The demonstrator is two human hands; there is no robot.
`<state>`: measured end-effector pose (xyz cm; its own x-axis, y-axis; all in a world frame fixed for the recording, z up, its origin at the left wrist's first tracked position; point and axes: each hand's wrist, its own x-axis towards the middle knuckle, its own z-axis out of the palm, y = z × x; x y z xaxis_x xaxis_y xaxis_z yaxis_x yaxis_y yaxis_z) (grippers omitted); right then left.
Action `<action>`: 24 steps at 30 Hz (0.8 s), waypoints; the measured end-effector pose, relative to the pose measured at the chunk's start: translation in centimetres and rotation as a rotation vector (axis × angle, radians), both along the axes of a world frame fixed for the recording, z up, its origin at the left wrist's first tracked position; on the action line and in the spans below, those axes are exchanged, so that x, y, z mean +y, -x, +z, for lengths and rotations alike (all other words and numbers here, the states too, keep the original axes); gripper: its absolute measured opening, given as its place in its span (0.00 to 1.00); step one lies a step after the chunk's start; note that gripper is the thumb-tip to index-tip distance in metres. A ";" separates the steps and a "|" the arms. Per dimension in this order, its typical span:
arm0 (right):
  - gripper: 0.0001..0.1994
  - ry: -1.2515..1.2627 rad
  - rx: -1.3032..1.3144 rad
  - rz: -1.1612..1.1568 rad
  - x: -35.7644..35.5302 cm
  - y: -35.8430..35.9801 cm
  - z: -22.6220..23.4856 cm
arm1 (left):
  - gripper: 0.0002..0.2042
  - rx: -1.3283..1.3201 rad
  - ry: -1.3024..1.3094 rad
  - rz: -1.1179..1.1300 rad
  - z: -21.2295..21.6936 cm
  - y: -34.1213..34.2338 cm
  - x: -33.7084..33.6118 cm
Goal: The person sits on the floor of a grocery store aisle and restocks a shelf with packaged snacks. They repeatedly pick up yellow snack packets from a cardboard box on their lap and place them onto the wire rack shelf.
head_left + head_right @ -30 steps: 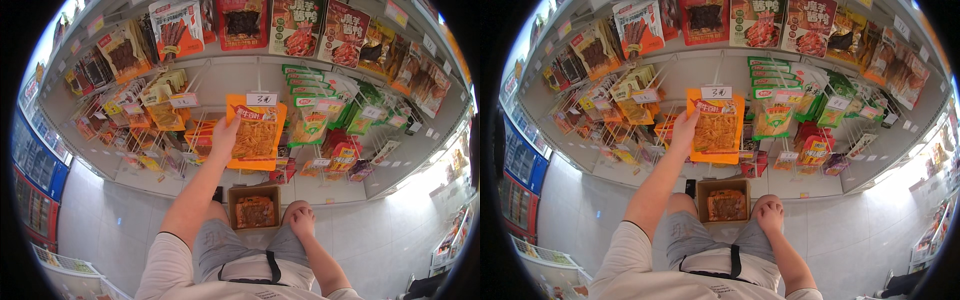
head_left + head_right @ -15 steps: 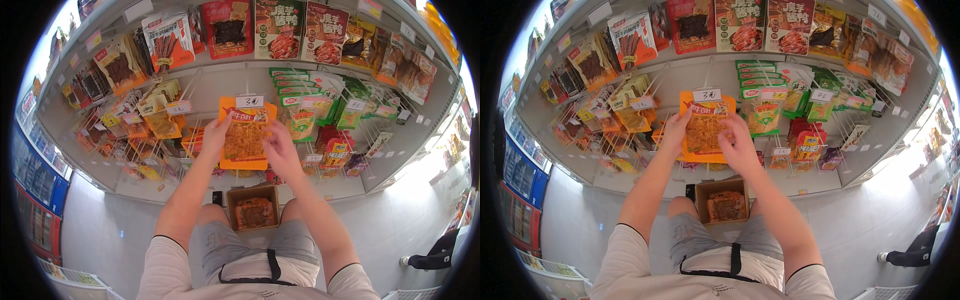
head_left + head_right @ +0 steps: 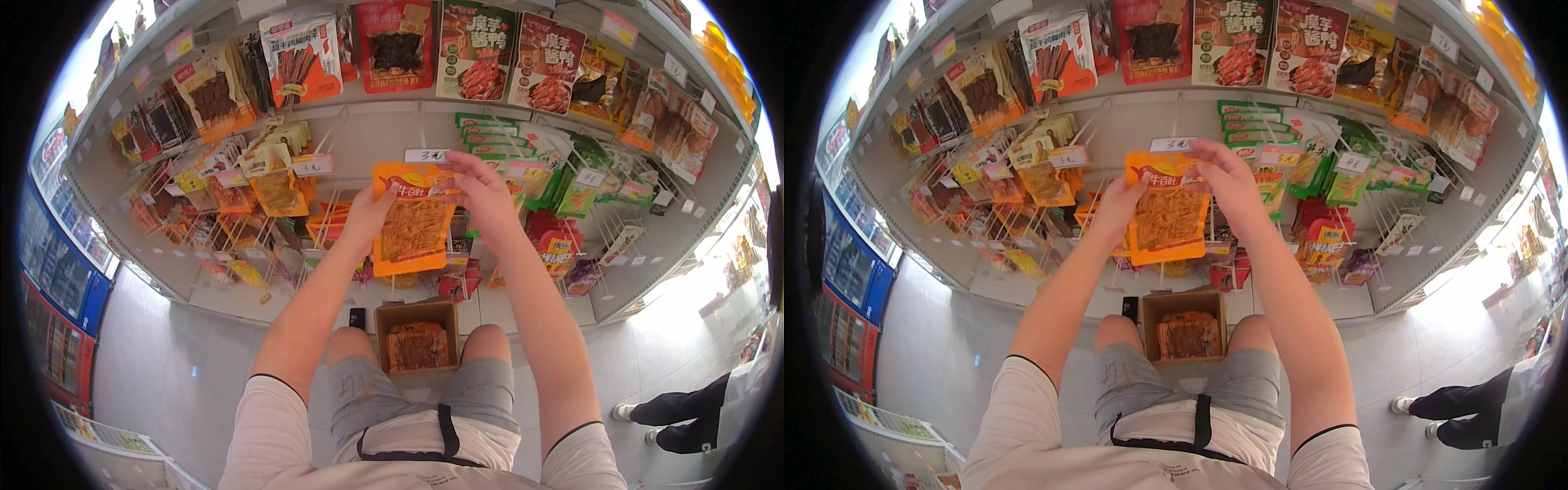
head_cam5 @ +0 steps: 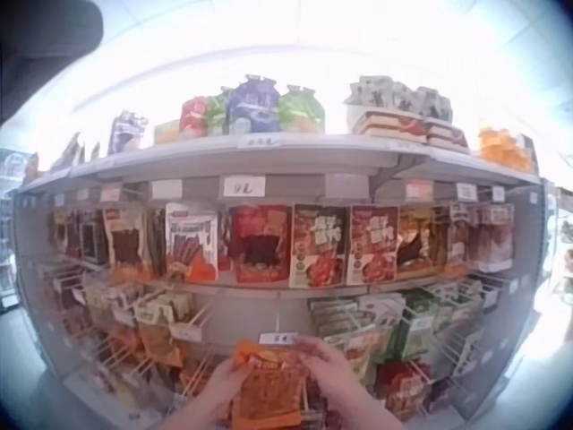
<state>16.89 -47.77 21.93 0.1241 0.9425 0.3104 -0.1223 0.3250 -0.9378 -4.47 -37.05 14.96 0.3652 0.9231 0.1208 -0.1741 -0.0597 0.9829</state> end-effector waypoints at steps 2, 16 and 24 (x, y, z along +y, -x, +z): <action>0.23 -0.015 -0.028 -0.003 0.0 0.0 0.9 | 0.16 0.005 -0.002 0.032 1.0 -0.5 -0.5; 0.23 -0.039 -0.095 0.036 0.8 -1.3 1.1 | 0.16 -0.111 0.089 0.048 0.5 -2.5 1.7; 0.19 -0.032 -0.265 -0.023 -0.2 -1.7 -1.9 | 0.16 -0.098 0.080 0.083 0.1 -4.2 5.2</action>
<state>18.54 -48.00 20.07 0.0557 0.9296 0.3643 0.1334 0.3546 -0.9254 -0.29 -31.82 15.02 0.2774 0.9577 0.0767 -0.2673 0.0003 0.9636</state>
